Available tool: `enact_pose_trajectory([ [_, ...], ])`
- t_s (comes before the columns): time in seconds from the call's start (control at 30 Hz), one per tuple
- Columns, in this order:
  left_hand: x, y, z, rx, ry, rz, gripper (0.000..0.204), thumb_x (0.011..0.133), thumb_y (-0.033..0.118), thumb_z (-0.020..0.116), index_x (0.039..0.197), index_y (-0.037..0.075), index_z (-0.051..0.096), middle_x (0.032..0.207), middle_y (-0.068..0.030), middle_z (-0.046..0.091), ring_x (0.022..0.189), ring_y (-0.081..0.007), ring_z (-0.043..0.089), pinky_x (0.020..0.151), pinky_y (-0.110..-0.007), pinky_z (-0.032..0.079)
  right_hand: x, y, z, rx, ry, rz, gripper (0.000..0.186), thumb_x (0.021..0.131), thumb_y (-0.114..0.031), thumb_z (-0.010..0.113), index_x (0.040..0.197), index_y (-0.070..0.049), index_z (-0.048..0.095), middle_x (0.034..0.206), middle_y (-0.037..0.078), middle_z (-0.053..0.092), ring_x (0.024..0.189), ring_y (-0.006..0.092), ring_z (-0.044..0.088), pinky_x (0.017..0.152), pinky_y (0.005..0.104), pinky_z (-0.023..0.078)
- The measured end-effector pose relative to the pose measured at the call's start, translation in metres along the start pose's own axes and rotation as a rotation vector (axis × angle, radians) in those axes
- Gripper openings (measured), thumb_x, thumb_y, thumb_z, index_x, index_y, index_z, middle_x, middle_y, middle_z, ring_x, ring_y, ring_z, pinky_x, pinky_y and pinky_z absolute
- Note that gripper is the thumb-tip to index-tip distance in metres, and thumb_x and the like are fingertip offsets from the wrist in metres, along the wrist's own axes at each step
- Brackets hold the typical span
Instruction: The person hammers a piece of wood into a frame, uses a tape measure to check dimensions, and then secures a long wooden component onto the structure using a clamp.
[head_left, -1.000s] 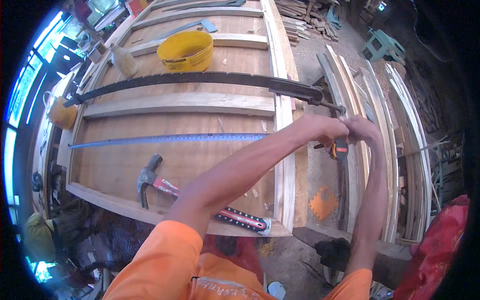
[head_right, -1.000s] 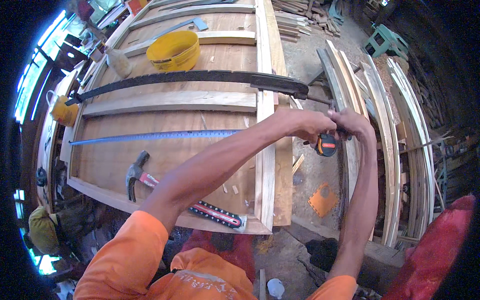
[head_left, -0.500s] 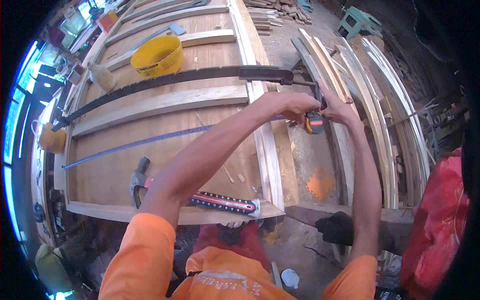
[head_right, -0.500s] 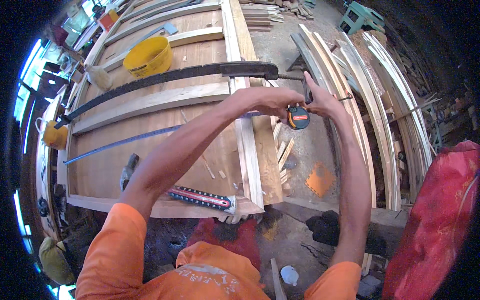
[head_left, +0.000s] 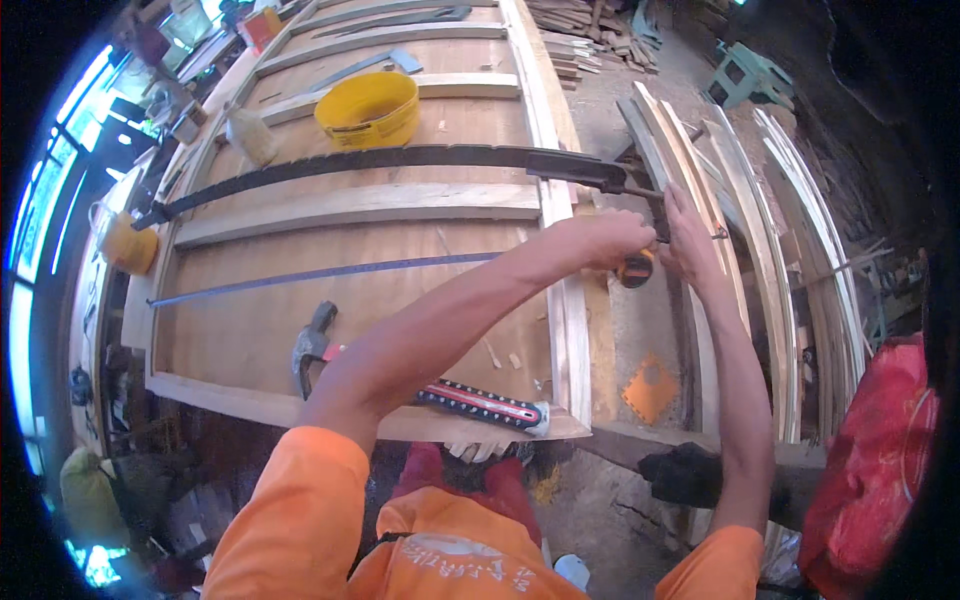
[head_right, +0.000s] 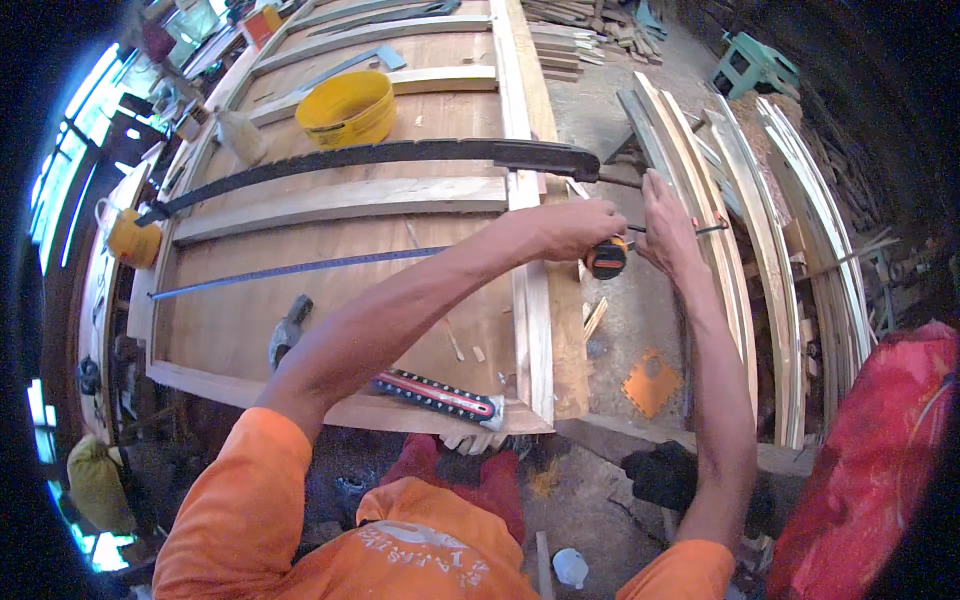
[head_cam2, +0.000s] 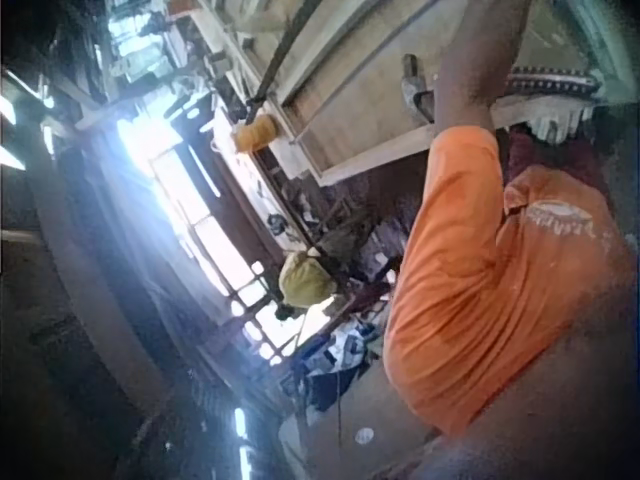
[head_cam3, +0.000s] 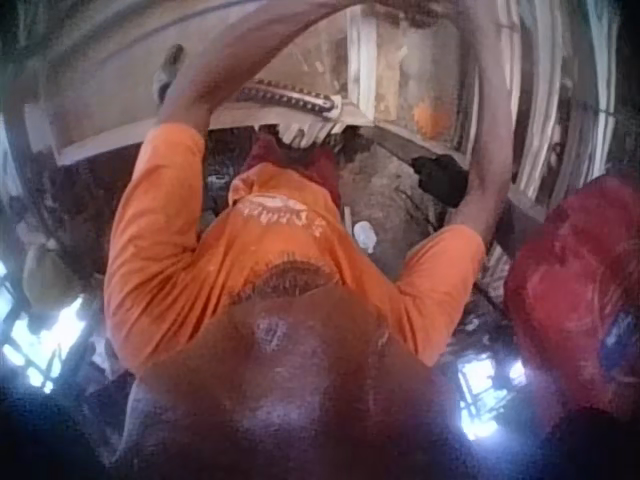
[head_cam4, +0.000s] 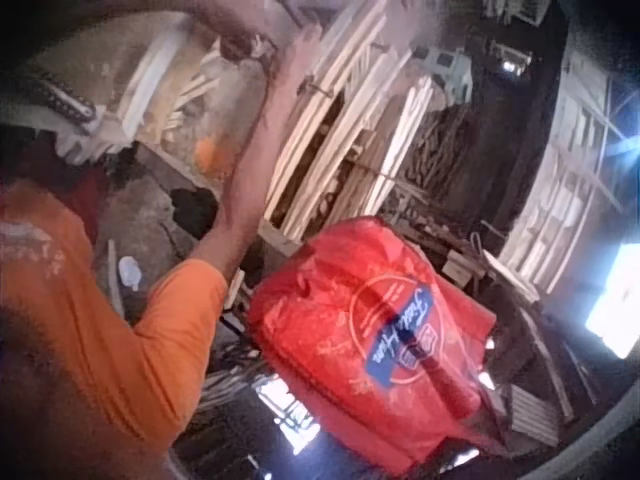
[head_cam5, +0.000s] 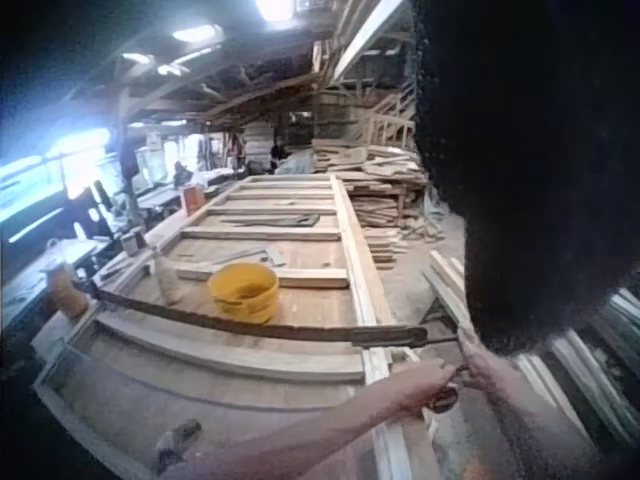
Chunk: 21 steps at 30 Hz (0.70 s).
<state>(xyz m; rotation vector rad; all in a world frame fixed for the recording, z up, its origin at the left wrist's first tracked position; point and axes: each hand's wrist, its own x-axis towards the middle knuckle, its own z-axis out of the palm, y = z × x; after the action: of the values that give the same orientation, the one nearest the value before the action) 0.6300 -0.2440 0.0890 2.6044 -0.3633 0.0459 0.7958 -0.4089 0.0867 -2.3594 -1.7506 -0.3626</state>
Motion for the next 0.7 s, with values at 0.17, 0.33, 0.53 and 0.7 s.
enact_pose_trajectory([
  [0.17,-0.013,-0.007,0.000,0.481,0.341,-0.044,0.019,0.079,0.014,0.077,0.096,0.006,0.073,0.138,-0.0225,0.056,0.145,-0.0404,0.043,0.110,-0.058,0.038,-0.002,0.002,0.003,-0.002,0.019,-0.051,0.098,0.063,0.003,0.076,0.153,0.012,0.037,0.159,0.030,0.041,0.147,0.0447,0.042,0.124,0.0435,0.038],
  [0.33,-0.008,-0.017,-0.002,0.580,0.493,-0.251,0.030,0.077,0.020,0.080,0.104,0.009,0.080,0.155,-0.0403,0.040,0.151,-0.0534,0.032,0.115,-0.073,0.028,-0.002,0.006,0.001,-0.023,-0.068,0.033,0.100,0.065,0.003,0.076,0.155,0.010,0.035,0.160,0.031,0.040,0.147,0.0465,0.042,0.124,0.0446,0.037],
  [0.53,0.003,-0.017,0.010,0.572,0.544,-0.319,0.031,0.074,0.018,0.080,0.102,0.006,0.083,0.151,-0.0390,0.046,0.146,-0.0545,0.037,0.117,-0.071,0.026,-0.002,0.013,0.001,0.057,-0.054,-0.033,0.098,0.065,0.001,0.074,0.155,0.008,0.037,0.158,0.034,0.040,0.147,0.0480,0.041,0.123,0.0461,0.037],
  [0.7,-0.003,-0.015,0.005,0.415,0.453,-0.303,0.031,0.077,0.017,0.078,0.106,0.007,0.082,0.157,-0.0403,0.038,0.149,-0.0578,0.032,0.120,-0.070,0.022,0.005,0.026,-0.001,0.121,-0.118,-0.017,0.097,0.066,0.000,0.075,0.156,0.007,0.038,0.159,0.034,0.041,0.148,0.0473,0.041,0.124,0.0450,0.037],
])
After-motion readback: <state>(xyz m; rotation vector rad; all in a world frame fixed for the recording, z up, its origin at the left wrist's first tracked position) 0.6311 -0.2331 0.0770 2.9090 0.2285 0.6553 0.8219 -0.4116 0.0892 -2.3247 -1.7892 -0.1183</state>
